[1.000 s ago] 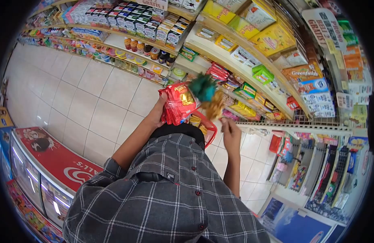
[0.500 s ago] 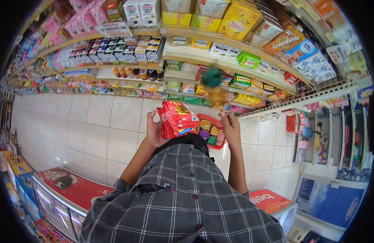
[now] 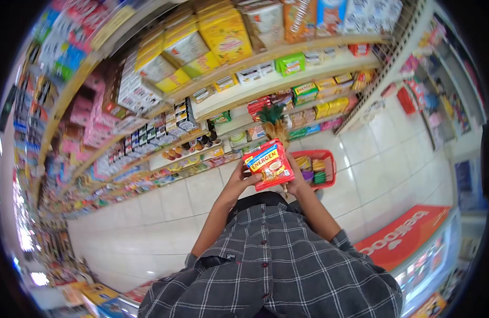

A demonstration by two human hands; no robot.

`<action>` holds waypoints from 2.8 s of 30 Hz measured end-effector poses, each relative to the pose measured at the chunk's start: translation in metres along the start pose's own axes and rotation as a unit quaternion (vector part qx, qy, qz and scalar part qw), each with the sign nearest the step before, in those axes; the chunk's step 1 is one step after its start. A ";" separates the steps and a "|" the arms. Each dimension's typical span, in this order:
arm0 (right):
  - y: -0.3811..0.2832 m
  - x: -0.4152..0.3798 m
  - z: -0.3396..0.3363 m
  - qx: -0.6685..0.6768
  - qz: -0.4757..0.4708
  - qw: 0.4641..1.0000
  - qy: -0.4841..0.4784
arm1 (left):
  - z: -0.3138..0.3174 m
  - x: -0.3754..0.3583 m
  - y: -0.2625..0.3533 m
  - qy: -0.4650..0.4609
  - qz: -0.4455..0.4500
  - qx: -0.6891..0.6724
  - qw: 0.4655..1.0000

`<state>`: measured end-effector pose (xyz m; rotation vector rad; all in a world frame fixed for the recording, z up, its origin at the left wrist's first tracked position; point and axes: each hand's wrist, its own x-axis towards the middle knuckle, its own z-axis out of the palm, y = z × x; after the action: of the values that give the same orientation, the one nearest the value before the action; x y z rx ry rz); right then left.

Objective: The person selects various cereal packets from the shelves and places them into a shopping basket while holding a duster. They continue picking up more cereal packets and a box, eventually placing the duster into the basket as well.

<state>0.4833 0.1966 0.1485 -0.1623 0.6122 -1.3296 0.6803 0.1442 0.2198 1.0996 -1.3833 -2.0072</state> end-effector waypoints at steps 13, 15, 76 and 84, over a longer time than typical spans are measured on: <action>0.134 -0.055 -0.253 -0.293 -0.135 0.791 0.521 | -0.061 0.126 -0.092 0.205 -0.004 0.173 0.963; 0.208 -0.088 -0.303 -0.465 0.002 0.660 0.590 | -0.055 0.156 -0.080 0.252 0.018 0.203 0.946; 0.219 -0.131 -0.386 -0.507 0.203 0.590 0.595 | -0.062 0.223 -0.226 0.289 0.229 0.510 0.777; 0.211 -0.130 -0.418 -0.523 0.197 0.557 0.614 | -0.009 0.228 -0.474 -0.260 -0.081 0.481 0.833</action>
<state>0.4393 0.4679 -0.2522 -0.0038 2.4743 -0.2392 0.5875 0.1536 -0.2984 1.0623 -2.8646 -1.7550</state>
